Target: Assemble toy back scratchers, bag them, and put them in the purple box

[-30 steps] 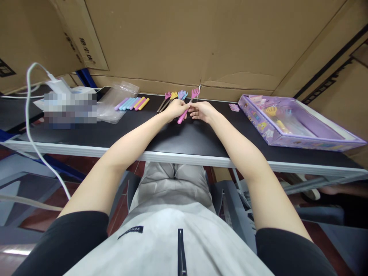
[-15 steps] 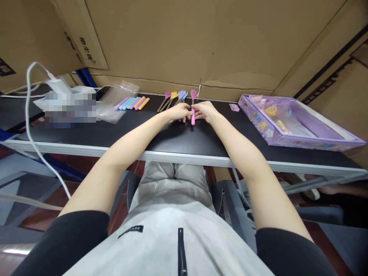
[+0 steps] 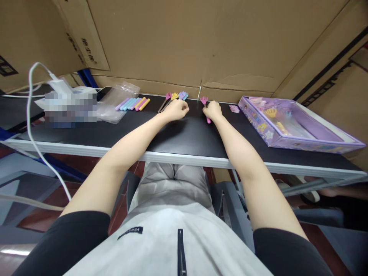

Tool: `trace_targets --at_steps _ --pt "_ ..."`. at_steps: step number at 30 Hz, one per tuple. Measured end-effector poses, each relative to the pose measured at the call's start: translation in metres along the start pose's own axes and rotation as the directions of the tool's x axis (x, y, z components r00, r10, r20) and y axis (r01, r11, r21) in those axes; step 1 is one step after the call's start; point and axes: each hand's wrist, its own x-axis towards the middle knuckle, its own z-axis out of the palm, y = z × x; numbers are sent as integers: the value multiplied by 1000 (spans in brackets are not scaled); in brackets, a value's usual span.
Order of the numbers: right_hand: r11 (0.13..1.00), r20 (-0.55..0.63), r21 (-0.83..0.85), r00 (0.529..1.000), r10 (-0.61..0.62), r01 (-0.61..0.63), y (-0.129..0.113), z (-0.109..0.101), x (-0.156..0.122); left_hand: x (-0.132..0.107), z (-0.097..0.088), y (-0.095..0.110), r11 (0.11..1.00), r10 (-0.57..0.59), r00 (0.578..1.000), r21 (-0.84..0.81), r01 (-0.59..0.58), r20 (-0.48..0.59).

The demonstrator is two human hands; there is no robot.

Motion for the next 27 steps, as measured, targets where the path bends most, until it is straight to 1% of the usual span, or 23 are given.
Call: trace_targets --at_steps 1,3,7,10,14,15,17,20,23,25,27 --pt "999 13 -37 1000 -2 2 -3 -1 -2 1 -2 -3 998 4 1000 70 -2 -26" --pt "997 31 -80 999 -3 6 -6 -1 -4 3 -8 -12 984 -22 997 177 36 -80" --pt "992 44 -129 999 -3 9 -9 1 -4 5 -21 -36 941 -143 975 282 187 -169" --pt "989 45 -146 999 11 -5 -8 0 -5 5 -30 -55 894 -279 940 305 329 -197" --pt "986 45 -168 999 -5 13 -6 -2 -6 5 -37 -74 812 -424 875 329 482 -234" --pt "985 38 -169 999 -11 18 -5 -2 -6 4 -37 -76 797 -450 863 332 505 -230" --pt "986 17 -165 1000 -14 16 -4 -3 -5 3 -38 -78 782 -497 849 333 527 -179" --pt "988 -6 -157 1000 -4 3 -3 -5 -4 1 -38 -77 786 -529 845 327 525 -85" --pt "984 -3 -175 1000 -5 4 1 -9 -3 0 -39 -76 789 -529 847 332 517 -62" --pt "977 46 -213 999 4 6 7 -11 -2 -1 -39 -75 790 -524 850 340 510 -54" --pt "966 139 -257 990 11 26 13 -12 0 -1 -39 -75 793 -521 852 342 504 -49"
